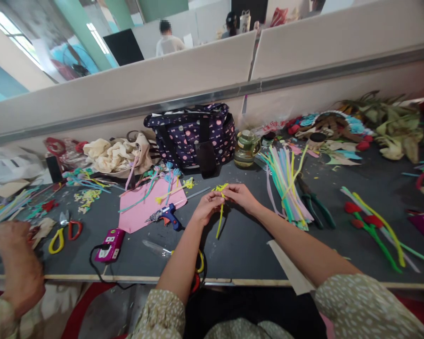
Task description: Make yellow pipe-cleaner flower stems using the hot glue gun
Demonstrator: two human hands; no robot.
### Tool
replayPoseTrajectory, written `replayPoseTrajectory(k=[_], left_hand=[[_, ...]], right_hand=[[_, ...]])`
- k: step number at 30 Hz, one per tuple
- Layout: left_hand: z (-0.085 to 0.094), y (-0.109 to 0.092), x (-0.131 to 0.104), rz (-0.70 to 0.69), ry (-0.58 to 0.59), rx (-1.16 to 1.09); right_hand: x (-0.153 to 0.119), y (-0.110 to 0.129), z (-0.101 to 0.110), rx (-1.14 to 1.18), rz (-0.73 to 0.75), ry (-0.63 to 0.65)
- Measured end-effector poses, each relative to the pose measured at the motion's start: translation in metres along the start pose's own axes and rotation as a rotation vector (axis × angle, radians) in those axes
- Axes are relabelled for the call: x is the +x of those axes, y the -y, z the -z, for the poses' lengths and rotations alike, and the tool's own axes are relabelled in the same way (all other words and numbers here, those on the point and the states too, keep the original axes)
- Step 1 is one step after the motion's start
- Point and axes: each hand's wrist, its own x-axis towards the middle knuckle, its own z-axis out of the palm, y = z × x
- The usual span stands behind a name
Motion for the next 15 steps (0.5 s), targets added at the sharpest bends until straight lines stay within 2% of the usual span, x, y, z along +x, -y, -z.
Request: replayPoseTrajectory(k=[6, 15], left_hand=[[0.0026, 0.0027, 0.001, 0.052, -0.019, 0.015], [0.0028, 0.0061, 0.0027, 0.012, -0.061, 0.002]], right_hand=[[0.0001, -0.0011, 0.0011, -0.012, 0.033, 0.023], [-0.0005, -0.0055, -0.0022, -0.054, 0.065, 0.042]])
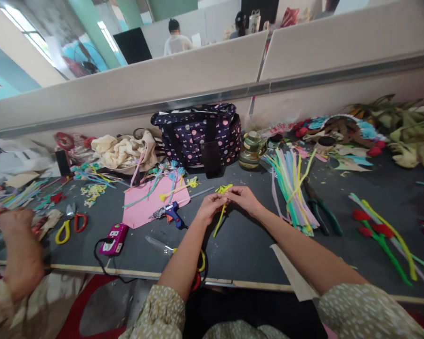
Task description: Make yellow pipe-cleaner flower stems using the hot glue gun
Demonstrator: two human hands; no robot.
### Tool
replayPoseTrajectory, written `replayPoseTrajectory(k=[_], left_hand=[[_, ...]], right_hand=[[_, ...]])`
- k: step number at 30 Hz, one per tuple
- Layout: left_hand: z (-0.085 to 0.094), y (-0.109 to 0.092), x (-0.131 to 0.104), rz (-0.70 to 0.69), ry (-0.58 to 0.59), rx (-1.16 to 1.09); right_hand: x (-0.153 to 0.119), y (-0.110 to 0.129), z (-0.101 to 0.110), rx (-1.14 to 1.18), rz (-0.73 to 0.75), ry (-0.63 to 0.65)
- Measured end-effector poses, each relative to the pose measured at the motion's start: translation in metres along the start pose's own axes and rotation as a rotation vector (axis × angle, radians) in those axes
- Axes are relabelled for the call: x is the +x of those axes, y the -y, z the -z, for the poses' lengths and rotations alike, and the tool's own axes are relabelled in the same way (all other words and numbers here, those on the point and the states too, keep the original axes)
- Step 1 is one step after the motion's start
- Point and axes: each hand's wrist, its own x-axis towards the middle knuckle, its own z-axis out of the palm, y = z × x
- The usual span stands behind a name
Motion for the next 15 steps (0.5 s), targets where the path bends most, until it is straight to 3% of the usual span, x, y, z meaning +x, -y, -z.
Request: replayPoseTrajectory(k=[5, 8, 12, 15], left_hand=[[0.001, 0.001, 0.003, -0.058, -0.062, -0.112], [0.002, -0.001, 0.005, -0.129, -0.146, -0.19], [0.007, -0.004, 0.007, -0.25, -0.275, -0.304], [0.011, -0.006, 0.009, -0.274, -0.298, -0.394]], right_hand=[[-0.001, 0.001, 0.0, -0.005, -0.037, -0.078], [0.002, 0.003, 0.006, 0.016, -0.052, -0.198], [0.007, 0.0, 0.017, -0.032, -0.024, -0.32], [0.011, -0.005, 0.023, -0.118, 0.027, -0.343]])
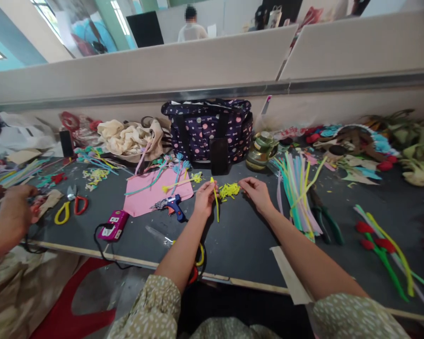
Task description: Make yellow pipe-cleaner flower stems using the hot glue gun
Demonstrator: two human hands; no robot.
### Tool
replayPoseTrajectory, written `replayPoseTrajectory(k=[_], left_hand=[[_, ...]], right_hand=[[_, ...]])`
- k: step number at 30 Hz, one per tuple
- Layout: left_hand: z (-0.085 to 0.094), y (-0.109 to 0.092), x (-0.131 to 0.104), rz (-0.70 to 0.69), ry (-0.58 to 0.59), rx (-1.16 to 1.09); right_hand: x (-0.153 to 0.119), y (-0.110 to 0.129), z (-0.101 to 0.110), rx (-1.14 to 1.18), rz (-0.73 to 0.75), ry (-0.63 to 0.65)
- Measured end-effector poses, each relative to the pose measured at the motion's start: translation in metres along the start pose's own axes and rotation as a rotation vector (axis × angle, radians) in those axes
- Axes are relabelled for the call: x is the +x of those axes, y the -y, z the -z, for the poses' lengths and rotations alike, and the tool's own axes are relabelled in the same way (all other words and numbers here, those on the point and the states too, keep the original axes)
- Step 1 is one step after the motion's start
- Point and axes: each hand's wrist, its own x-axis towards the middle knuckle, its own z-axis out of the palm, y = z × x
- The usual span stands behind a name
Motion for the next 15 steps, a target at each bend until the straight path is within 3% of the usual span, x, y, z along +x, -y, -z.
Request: replayPoseTrajectory(k=[6, 10, 15], left_hand=[[0.004, 0.001, 0.005, 0.035, -0.064, -0.029], [0.002, 0.001, 0.003, 0.081, -0.014, -0.03], [0.001, 0.002, 0.002, 0.113, 0.037, 0.023]], right_hand=[[0.003, -0.009, 0.001, -0.197, 0.138, 0.036], [0.002, -0.012, 0.0, -0.295, 0.184, 0.102], [0.002, -0.013, -0.002, -0.364, 0.184, 0.095]])
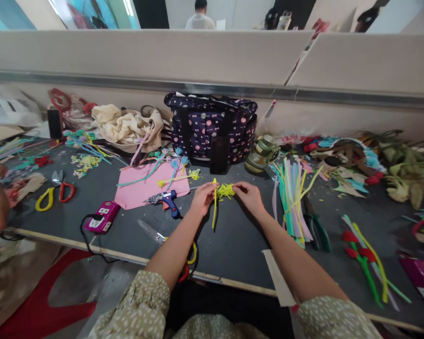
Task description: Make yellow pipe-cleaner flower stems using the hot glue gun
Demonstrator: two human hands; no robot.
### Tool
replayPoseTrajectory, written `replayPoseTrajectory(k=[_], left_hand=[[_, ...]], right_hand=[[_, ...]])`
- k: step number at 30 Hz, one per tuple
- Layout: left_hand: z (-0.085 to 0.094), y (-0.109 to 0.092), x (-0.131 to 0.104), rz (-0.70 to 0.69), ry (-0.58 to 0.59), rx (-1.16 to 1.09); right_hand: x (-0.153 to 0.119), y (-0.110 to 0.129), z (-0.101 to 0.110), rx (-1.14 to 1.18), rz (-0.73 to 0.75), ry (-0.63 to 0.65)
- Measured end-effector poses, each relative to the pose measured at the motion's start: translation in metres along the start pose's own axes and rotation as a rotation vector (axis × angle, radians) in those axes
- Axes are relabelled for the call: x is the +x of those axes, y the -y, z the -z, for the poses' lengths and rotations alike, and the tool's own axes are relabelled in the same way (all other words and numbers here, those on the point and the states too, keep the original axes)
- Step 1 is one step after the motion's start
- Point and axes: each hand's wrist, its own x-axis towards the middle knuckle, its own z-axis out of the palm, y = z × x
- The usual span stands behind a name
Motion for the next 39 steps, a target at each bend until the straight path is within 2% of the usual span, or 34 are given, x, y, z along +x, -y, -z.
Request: replayPoseTrajectory(k=[5, 11, 17, 23, 27, 30, 33, 36, 39], left_hand=[[-0.001, 0.001, -0.001, -0.027, 0.03, 0.045], [-0.005, 0.0, -0.004, -0.217, -0.126, 0.129], [-0.005, 0.0, -0.004, -0.398, -0.222, 0.148], [-0.011, -0.004, -0.014, -0.491, -0.212, 0.152], [-0.011, -0.004, -0.014, -0.484, -0.221, 0.121], [-0.008, 0.001, -0.009, -0.409, -0.197, 0.081], [-0.006, 0.004, -0.005, -0.31, -0.106, 0.058], [-0.005, 0.001, -0.007, -0.399, -0.08, 0.076], [-0.005, -0.007, -0.01, -0.539, -0.169, 0.058]], right_hand=[[-0.001, 0.006, -0.005, -0.012, 0.034, 0.021], [-0.006, 0.014, -0.007, -0.08, 0.054, 0.032], [-0.008, 0.013, -0.005, -0.104, 0.088, 0.041], [-0.016, 0.019, -0.018, -0.065, 0.101, 0.105], [-0.022, 0.031, -0.025, -0.05, 0.12, 0.188], [-0.027, 0.044, -0.023, -0.043, 0.154, 0.133], [-0.034, 0.06, -0.019, -0.052, 0.251, 0.054], [-0.041, 0.073, -0.016, -0.033, 0.279, 0.028], [-0.043, 0.077, -0.017, 0.045, 0.179, -0.012]])
